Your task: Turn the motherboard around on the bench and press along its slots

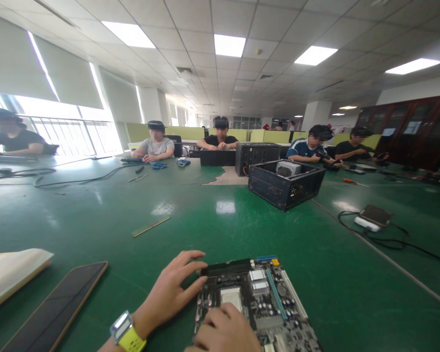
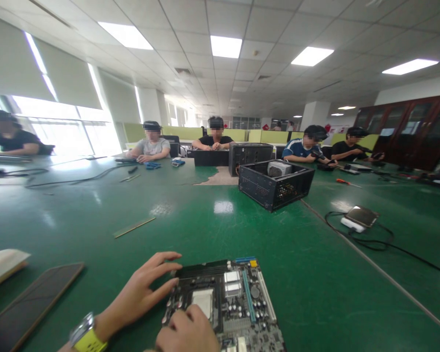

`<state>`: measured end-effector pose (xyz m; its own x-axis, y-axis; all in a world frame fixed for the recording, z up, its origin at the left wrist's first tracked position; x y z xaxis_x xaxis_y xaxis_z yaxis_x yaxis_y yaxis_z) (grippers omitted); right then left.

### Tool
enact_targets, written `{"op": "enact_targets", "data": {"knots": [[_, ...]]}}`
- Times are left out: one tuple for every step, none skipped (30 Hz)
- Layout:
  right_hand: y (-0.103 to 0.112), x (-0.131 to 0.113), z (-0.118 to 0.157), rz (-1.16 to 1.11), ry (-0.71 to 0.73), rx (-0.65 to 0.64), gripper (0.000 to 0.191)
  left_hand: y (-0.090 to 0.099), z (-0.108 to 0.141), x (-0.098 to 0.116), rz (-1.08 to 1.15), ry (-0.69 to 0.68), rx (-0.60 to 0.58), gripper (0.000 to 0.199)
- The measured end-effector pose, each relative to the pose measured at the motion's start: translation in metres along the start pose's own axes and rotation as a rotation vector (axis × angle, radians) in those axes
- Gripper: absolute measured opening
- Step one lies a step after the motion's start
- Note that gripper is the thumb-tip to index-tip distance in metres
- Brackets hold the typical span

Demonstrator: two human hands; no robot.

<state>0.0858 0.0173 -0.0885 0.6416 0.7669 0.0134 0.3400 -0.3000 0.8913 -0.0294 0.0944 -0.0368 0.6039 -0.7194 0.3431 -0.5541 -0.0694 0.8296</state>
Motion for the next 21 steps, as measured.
{"op": "enact_targets", "data": {"knots": [[0.012, 0.006, -0.001, -0.011, -0.022, -0.030, 0.026, 0.000, 0.000, -0.001, -0.005, 0.000, 0.006, 0.020], [0.025, 0.015, -0.003, -0.024, -0.039, -0.069, 0.026, 0.000, 0.000, -0.001, -0.010, -0.003, 0.010, 0.020], [0.037, 0.028, -0.003, -0.029, -0.116, -0.105, 0.022, 0.001, 0.000, -0.001, -0.013, -0.006, 0.013, 0.020], [0.049, 0.045, -0.003, -0.024, -0.211, -0.136, 0.018, 0.001, 0.000, -0.001, -0.017, -0.010, 0.013, 0.021], [0.059, 0.063, -0.002, -0.002, -0.324, -0.169, 0.016, 0.001, 0.000, -0.001, -0.020, -0.013, 0.011, 0.021], [0.067, 0.083, 0.000, 0.029, -0.436, -0.213, 0.015, 0.001, 0.000, -0.001, -0.021, -0.015, 0.009, 0.021], [0.073, 0.103, 0.004, 0.069, -0.548, -0.260, 0.016, 0.002, 0.000, -0.001, -0.022, -0.016, 0.007, 0.021], [0.079, 0.123, 0.008, 0.113, -0.659, -0.309, 0.017, 0.002, 0.000, -0.001, -0.023, -0.016, 0.006, 0.021], [0.084, 0.141, 0.014, 0.162, -0.751, -0.344, 0.019, 0.003, 0.000, -0.001, -0.024, -0.015, 0.006, 0.021], [0.088, 0.158, 0.019, 0.206, -0.832, -0.374, 0.021, 0.003, 0.000, -0.001, -0.025, -0.015, 0.007, 0.021], [0.092, 0.173, 0.025, 0.242, -0.898, -0.401, 0.022, 0.003, 0.000, 0.000, -0.025, -0.015, 0.010, 0.021], [0.095, 0.185, 0.031, 0.265, -0.943, -0.425, 0.023, 0.003, -0.001, 0.000, -0.025, -0.016, 0.013, 0.021], [0.098, 0.194, 0.036, 0.281, -0.972, -0.447, 0.024, 0.003, -0.001, 0.000, -0.024, -0.018, 0.015, 0.021], [0.100, 0.200, 0.040, 0.293, -0.985, -0.466, 0.025, 0.003, -0.001, 0.000, -0.024, -0.021, 0.015, 0.021], [0.102, 0.204, 0.043, 0.303, -0.985, -0.484, 0.026, 0.002, -0.001, 0.001, -0.025, -0.024, 0.016, 0.021], [0.104, 0.204, 0.044, 0.312, -0.975, -0.500, 0.028, 0.002, -0.002, 0.001, -0.026, -0.026, 0.015, 0.021], [0.105, 0.203, 0.045, 0.320, -0.961, -0.515, 0.029, 0.001, -0.002, 0.001, -0.029, -0.029, 0.014, 0.021], [0.107, 0.199, 0.044, 0.322, -0.946, -0.533, 0.031, 0.001, -0.002, 0.002, -0.033, -0.030, 0.014, 0.021], [0.109, 0.194, 0.043, 0.319, -0.928, -0.552, 0.033, 0.001, -0.002, 0.002, -0.037, -0.032, 0.014, 0.021], [0.111, 0.186, 0.041, 0.310, -0.901, -0.570, 0.034, 0.001, -0.003, 0.002, -0.040, -0.034, 0.014, 0.021], [0.113, 0.177, 0.038, 0.296, -0.865, -0.587, 0.035, 0.001, -0.003, 0.002, -0.043, -0.036, 0.014, 0.021]]}}
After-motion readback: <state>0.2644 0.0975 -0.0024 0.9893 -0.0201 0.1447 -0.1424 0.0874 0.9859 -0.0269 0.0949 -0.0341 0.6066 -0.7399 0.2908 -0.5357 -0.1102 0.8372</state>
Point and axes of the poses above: each hand's wrist, its own z-axis away from the middle knuckle, its own y-axis out of the back of the hand, x = y × z, the point moved 4 cm from there along -z, towards the middle knuckle, and after that the axes turned 1 degree about -x, right-handed, at the moved point
